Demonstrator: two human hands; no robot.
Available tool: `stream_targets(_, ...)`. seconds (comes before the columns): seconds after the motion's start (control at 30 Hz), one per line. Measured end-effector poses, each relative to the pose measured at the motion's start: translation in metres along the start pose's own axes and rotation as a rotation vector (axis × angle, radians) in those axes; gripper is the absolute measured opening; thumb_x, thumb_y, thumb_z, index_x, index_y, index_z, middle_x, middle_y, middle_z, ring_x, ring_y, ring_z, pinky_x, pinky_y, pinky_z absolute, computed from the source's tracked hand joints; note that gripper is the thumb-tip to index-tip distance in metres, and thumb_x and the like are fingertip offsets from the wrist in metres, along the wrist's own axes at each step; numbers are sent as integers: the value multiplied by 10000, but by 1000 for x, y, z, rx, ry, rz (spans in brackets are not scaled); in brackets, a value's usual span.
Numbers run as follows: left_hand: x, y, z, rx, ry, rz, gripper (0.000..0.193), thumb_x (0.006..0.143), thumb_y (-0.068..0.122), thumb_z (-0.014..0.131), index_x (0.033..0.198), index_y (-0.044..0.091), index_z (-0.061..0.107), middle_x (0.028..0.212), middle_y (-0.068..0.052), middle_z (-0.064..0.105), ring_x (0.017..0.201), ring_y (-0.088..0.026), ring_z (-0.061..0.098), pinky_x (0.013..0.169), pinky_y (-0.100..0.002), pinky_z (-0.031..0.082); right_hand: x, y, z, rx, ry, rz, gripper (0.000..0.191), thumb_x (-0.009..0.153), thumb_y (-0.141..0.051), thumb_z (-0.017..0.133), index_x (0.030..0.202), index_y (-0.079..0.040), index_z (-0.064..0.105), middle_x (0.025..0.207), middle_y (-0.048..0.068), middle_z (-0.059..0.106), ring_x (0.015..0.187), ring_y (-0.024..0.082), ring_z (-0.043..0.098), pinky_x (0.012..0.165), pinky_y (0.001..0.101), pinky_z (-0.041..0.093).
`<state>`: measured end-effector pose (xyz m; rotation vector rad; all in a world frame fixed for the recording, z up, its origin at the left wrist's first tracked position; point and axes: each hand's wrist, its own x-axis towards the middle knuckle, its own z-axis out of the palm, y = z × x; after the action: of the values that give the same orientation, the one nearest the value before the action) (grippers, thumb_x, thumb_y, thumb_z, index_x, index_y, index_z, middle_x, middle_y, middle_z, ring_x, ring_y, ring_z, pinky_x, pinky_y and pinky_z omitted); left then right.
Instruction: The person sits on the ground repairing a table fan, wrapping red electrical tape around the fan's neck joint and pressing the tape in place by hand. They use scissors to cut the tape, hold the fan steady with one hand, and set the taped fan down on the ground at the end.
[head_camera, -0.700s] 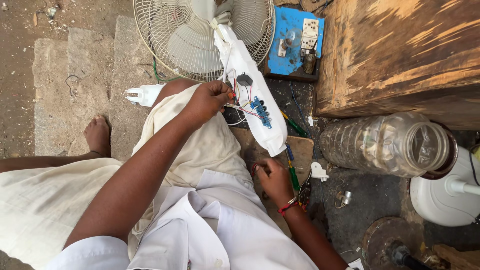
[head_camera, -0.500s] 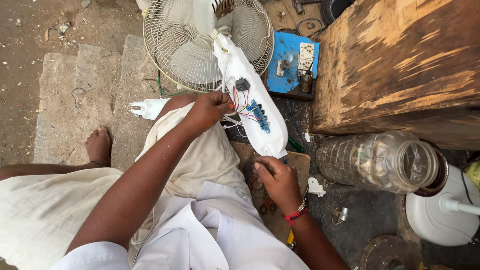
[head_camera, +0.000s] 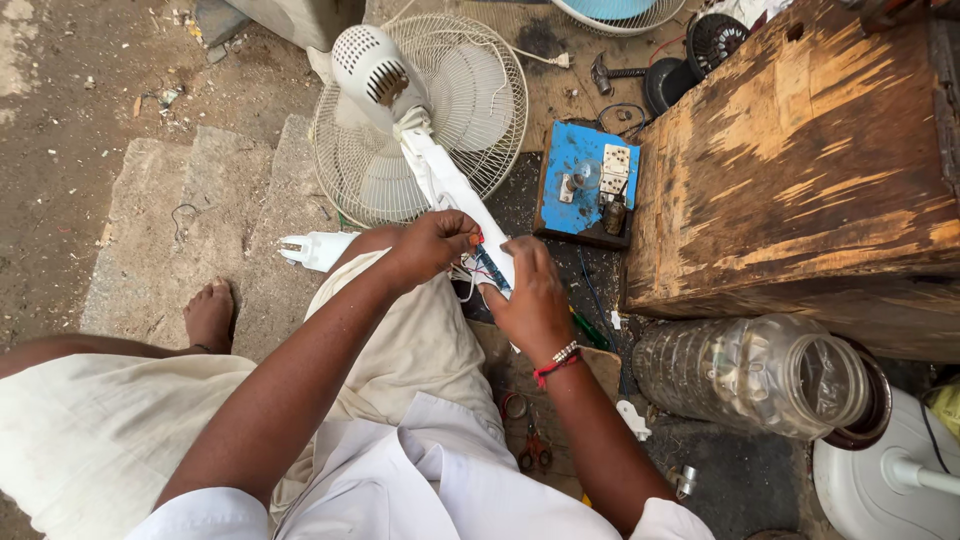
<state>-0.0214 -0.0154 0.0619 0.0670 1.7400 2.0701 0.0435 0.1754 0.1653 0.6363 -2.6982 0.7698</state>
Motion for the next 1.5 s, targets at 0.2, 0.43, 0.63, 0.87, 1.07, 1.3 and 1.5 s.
stream_targets(0.2, 5, -12, -17, 76, -37, 131, 91, 976, 89, 659, 1005, 8, 691, 854, 12, 662, 761, -65, 573, 698, -257, 504, 3, 16, 31, -67, -165, 333, 609, 789, -51, 690, 1366, -1, 501, 1255, 270, 643, 1101, 466, 636, 906, 520, 521)
stream_targets(0.43, 20, -43, -38, -48, 31, 152, 100, 1011, 93, 640, 1020, -5, 658, 888, 8, 658, 811, -65, 594, 766, -270, 541, 15, 23, 50, -15, -205, 365, 522, 832, -43, 663, 1343, -55, 560, 1249, 213, 679, 1085, 429, 663, 888, 506, 542)
stream_targets(0.63, 28, -22, -59, -205, 110, 158, 100, 1000, 89, 637, 1058, 9, 658, 930, 10, 685, 841, -73, 635, 782, -279, 554, 57, 6, 47, -54, -268, 302, 514, 851, -102, 639, 1354, -45, 548, 1272, 228, 660, 1083, 432, 656, 878, 510, 539)
stream_targets(0.87, 3, 6, -102, -280, 144, -3, 124, 967, 153, 666, 1056, 69, 683, 933, 8, 710, 844, -68, 652, 778, -247, 527, 90, -27, 31, -20, -402, 252, 504, 856, -223, 700, 1310, -31, 594, 1283, 200, 654, 1099, 409, 652, 891, 477, 534)
stream_targets(1.07, -12, 21, -132, -199, 170, -185, 117, 921, 173, 741, 961, 66, 715, 815, 15, 715, 645, -68, 550, 655, -249, 490, 130, -51, 32, 134, -296, -221, 311, 904, -167, 740, 1196, -69, 698, 1212, 115, 712, 1108, 323, 687, 926, 420, 547)
stream_targets(1.3, -22, 21, -145, -207, 185, -175, 113, 884, 132, 730, 977, 69, 737, 808, -2, 724, 623, -64, 605, 621, -242, 545, 159, -70, 77, 142, -393, -398, 193, 869, -129, 755, 1055, -94, 719, 1073, 81, 724, 1014, 306, 683, 857, 410, 554)
stream_targets(1.5, -18, 18, -140, -210, 192, -223, 101, 897, 128, 741, 952, 49, 708, 797, -22, 723, 634, -88, 650, 609, -289, 587, 160, -68, 93, 151, -399, -413, 142, 858, -81, 759, 991, -81, 707, 1026, 87, 719, 974, 297, 702, 833, 404, 565)
